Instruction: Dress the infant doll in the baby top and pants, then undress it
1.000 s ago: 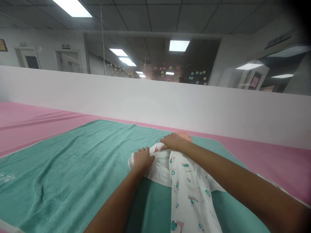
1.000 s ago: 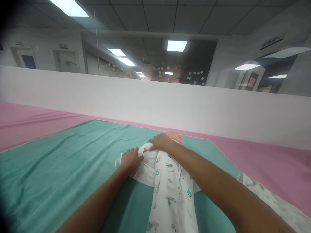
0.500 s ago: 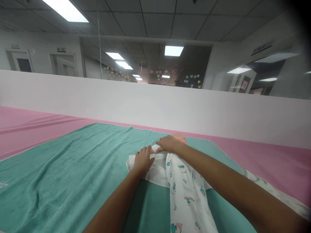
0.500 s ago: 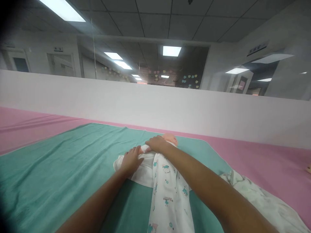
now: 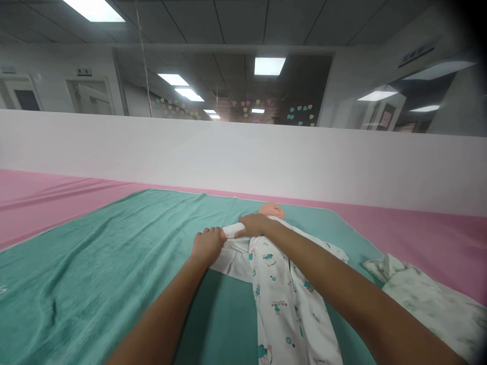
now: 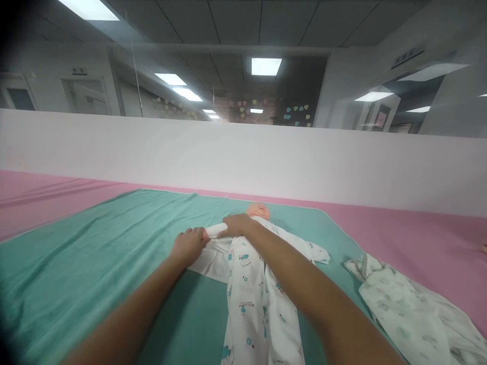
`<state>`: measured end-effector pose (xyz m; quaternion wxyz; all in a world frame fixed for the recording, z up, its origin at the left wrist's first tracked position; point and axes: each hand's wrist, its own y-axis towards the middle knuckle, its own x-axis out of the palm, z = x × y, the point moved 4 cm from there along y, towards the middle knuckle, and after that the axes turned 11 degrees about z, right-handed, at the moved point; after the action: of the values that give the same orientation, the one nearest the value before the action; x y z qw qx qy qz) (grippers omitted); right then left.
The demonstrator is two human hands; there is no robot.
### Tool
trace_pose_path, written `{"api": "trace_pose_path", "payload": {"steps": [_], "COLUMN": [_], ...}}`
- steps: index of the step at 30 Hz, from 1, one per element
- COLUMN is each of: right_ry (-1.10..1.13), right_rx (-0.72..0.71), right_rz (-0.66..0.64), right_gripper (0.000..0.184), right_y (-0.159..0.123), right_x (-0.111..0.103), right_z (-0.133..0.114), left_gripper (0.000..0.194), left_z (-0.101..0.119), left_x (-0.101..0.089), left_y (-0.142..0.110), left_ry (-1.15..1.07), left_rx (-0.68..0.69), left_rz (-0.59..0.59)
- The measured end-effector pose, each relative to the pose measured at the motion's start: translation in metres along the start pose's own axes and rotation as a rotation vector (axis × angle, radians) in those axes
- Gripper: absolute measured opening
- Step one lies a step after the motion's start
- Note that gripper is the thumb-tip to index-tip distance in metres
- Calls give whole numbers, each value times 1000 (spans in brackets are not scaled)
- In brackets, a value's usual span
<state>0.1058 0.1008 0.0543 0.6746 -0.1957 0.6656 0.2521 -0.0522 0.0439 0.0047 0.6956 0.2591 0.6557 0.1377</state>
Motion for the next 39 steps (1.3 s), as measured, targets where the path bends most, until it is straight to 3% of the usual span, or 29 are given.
{"api": "trace_pose_path", "payload": {"steps": [4, 8, 13, 17, 21, 25, 30, 35, 37, 39], "right_ry": [140, 236, 364, 479, 341, 169, 219, 181, 154, 135], "right_rx": [60, 128, 90, 132, 229, 289, 551, 776, 892, 978], "right_rz": [-34, 36, 231, 427, 618, 561, 430, 450, 466, 471], "right_gripper": [57, 56, 57, 57, 51, 49, 49, 52, 52, 52], "right_y": [-11, -31, -75, -125, -173, -204, -229, -246, -252, -256], "right_x": [-2, -5, -6, 8, 32, 47, 54, 54, 54, 55], "right_z": [21, 44, 62, 77, 99, 128, 173, 200, 207, 211], "left_gripper": [30, 28, 30, 31, 32, 34, 39, 47, 52, 57], "left_z": [-5, -4, 0, 4, 5, 4, 5, 0, 6, 26], "left_x": [-2, -3, -5, -6, -5, -3, 0, -5, -14, -27], "left_y": [-1, -2, -3, -4, -4, -2, 0, 6, 18, 39], "left_ry": [20, 29, 32, 36, 33, -6, -59, -89, -82, -44], "left_rx": [60, 59, 24, 25, 51, 55, 18, 28, 51, 83], "left_rz": [-16, -28, -43, -47, -40, -67, -158, -327, -373, -342]}}
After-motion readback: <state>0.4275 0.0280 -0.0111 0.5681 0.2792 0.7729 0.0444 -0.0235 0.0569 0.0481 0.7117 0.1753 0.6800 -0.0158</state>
